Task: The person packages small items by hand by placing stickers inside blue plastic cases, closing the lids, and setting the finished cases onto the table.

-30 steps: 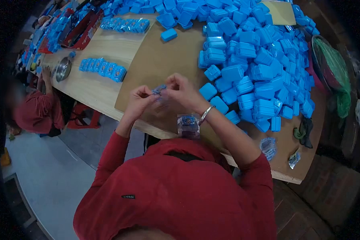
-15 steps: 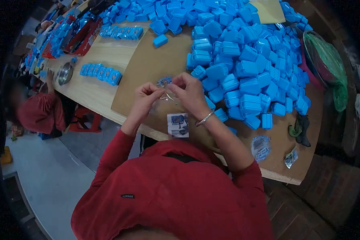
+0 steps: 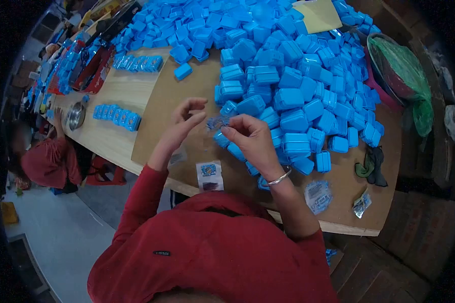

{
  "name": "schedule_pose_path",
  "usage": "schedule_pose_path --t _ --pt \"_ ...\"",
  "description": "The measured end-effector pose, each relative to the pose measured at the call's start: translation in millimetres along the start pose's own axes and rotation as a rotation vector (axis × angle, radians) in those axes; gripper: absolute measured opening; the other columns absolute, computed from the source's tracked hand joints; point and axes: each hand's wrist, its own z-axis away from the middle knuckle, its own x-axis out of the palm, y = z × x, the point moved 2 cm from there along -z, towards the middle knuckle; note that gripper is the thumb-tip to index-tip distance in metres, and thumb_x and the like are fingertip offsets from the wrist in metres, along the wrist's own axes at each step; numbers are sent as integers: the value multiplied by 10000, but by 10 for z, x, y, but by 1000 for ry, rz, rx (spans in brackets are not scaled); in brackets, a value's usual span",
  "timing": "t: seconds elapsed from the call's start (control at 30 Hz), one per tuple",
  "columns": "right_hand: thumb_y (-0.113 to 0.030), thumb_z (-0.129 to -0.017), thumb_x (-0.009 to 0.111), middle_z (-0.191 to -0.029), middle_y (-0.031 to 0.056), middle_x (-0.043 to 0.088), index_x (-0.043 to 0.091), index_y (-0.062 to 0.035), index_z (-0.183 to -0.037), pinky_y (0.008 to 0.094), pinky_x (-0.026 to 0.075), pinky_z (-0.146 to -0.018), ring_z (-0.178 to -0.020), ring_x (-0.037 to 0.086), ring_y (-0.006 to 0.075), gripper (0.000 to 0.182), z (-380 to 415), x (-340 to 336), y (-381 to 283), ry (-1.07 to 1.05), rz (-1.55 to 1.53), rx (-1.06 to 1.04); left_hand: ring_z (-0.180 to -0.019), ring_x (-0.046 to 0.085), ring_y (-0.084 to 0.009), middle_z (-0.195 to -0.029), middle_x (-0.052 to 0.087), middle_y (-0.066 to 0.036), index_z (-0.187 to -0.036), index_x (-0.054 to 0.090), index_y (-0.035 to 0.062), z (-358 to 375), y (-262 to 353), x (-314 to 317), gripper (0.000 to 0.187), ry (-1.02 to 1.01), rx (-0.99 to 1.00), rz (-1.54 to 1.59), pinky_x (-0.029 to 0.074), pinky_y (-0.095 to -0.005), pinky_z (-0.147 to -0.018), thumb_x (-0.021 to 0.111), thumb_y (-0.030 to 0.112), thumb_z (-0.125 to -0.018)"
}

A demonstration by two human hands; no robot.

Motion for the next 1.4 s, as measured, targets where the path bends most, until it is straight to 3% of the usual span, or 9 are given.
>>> schedule_pose_path --t 0.13,0.23,0.33,0.43,0.7,1.0,1.1,1.3,1.4 --pt "-93 -835 678 -756 -42 598 620 -20 -853 179 407 -581 -680 503 11 95 -25 -124 -73 21 -55 9 -938 558 -158 -1075 573 -52 -1064 550 46 -600 -191 316 331 82 427 -595 448 -249 -762 696 157 -789" --pt "-90 -826 678 -788 -15 616 616 -17 -859 200 429 -608 -700 526 33 101 -49 -185 -114 96 -12 -41 -942 554 -149 -1070 563 -58 -1096 519 54 -597 -160 255 371 153 246 -546 457 -265 -772 700 146 -786" --pt "-74 -802 673 -813 40 629 604 -8 -857 244 455 -646 -717 565 99 110 -92 -187 -143 213 239 -204 -955 556 -127 -1045 552 -61 -1094 526 41 -251 -3 63 332 197 15 279 466 -250 -794 674 91 -801" --pt "-65 -775 667 -820 93 623 587 -3 -848 284 466 -678 -746 593 177 125 -156 -61 -156 180 451 -352 -978 556 -131 -1067 555 -65 -1144 524 22 190 190 -22 339 131 -130 561 473 -271 -834 631 69 -825" --pt "-91 -769 663 -803 103 624 585 -10 -842 304 462 -685 -766 603 251 134 5 212 -180 -104 459 -320 -986 563 -141 -1069 557 -75 -1161 512 5 511 293 -182 331 241 -75 615 482 -286 -861 597 77 -850" --pt "-119 -811 660 -871 55 656 623 -7 -947 266 454 -740 -823 576 100 181 170 188 -274 -135 178 -218 -979 558 -140 -1072 555 -77 -1159 496 8 648 498 -35 336 202 -10 623 468 -290 -875 592 58 -841" --pt "-116 -856 647 -967 47 641 623 8 -1001 247 470 -757 -866 582 97 192 168 179 -216 -159 154 -258 -983 549 -137 -1082 551 -74 -1155 491 16 737 487 1 350 150 -17 621 458 -277 -871 599 49 -824" --pt "-105 -856 633 -988 31 637 621 -11 -969 234 437 -788 -893 547 70 148 183 207 -209 -175 -203 -129 -1015 536 -158 -1107 550 -82 -1115 493 44 802 457 6 402 31 29 528 431 -289 -892 654 19 -747" --pt "-119 -848 644 -970 41 637 622 -10 -960 245 438 -791 -889 552 88 158 200 221 -249 -176 -199 -121 -1026 533 -163 -1121 553 -94 -1077 485 60 791 558 74 408 -30 3 535 425 -290 -892 670 2 -718"
